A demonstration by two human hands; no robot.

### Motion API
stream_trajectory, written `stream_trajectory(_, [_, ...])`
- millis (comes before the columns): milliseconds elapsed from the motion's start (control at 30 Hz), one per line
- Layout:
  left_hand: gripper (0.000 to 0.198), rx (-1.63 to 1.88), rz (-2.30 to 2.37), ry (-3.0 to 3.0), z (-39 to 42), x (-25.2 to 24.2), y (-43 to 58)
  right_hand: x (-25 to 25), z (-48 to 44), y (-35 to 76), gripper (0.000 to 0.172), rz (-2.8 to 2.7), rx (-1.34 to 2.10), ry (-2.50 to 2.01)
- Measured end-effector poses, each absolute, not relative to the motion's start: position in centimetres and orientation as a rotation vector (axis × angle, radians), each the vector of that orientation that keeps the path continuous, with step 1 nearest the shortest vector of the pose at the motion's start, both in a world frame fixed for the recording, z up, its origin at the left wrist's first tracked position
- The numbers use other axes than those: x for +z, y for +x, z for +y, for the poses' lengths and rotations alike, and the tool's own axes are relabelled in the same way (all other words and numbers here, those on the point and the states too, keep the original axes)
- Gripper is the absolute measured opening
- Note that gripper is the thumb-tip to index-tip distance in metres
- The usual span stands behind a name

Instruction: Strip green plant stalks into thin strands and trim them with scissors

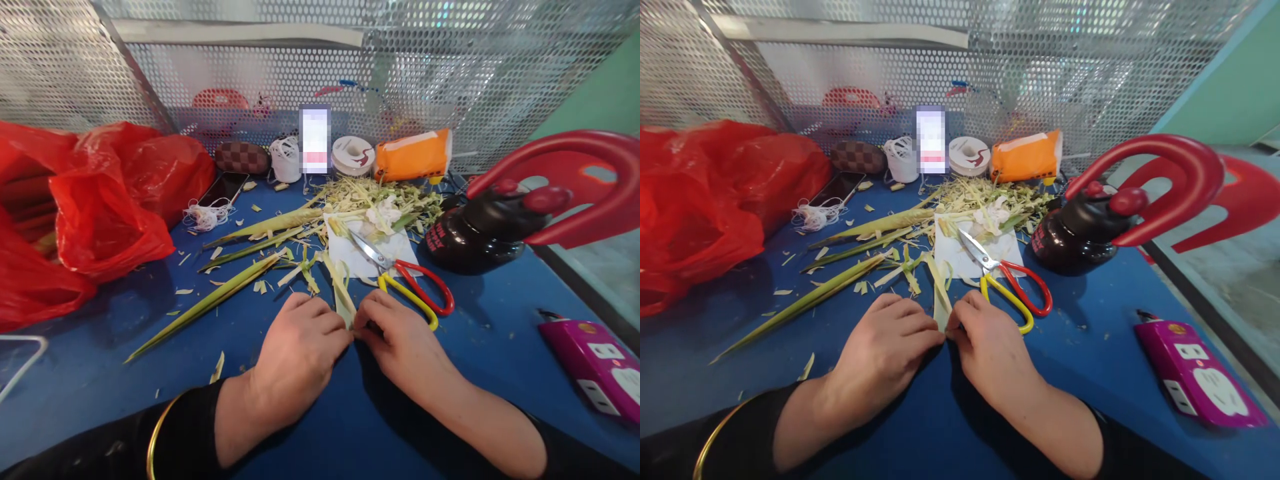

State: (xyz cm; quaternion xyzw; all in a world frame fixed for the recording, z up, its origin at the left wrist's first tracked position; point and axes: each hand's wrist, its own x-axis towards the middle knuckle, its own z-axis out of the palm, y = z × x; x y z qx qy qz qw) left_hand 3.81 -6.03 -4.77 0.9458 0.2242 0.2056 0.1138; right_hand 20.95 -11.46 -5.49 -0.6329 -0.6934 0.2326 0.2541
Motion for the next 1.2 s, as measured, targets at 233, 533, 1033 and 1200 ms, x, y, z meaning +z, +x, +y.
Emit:
stream_trajectory(233, [0.022, 0.605, 0.552, 3.115, -7.1, -4.4, 3.5, -5.6, -11.5, 21.4, 0.021, -1.859, 0.647, -1.651])
stream_trajectory(533, [0.019, 0.591, 0.571, 3.007, -6.4, -4.8, 3.2, -5.9, -12.0, 21.8, 0.022, -2.176, 0.323, -1.537])
stream_trajectory(1033, [0.02, 0.62, 0.593, 2.922, -6.1, -4.7, 3.0, -5.0, -12.0, 22.4, 0.028, -2.683, -0.164, -1.215])
stream_trajectory(1200, [0.019, 0.615, 0.61, 2.878, -5.9, -4.7, 3.0, -5.3, -11.6, 22.2, 0.029, -2.675, -0.175, -1.235])
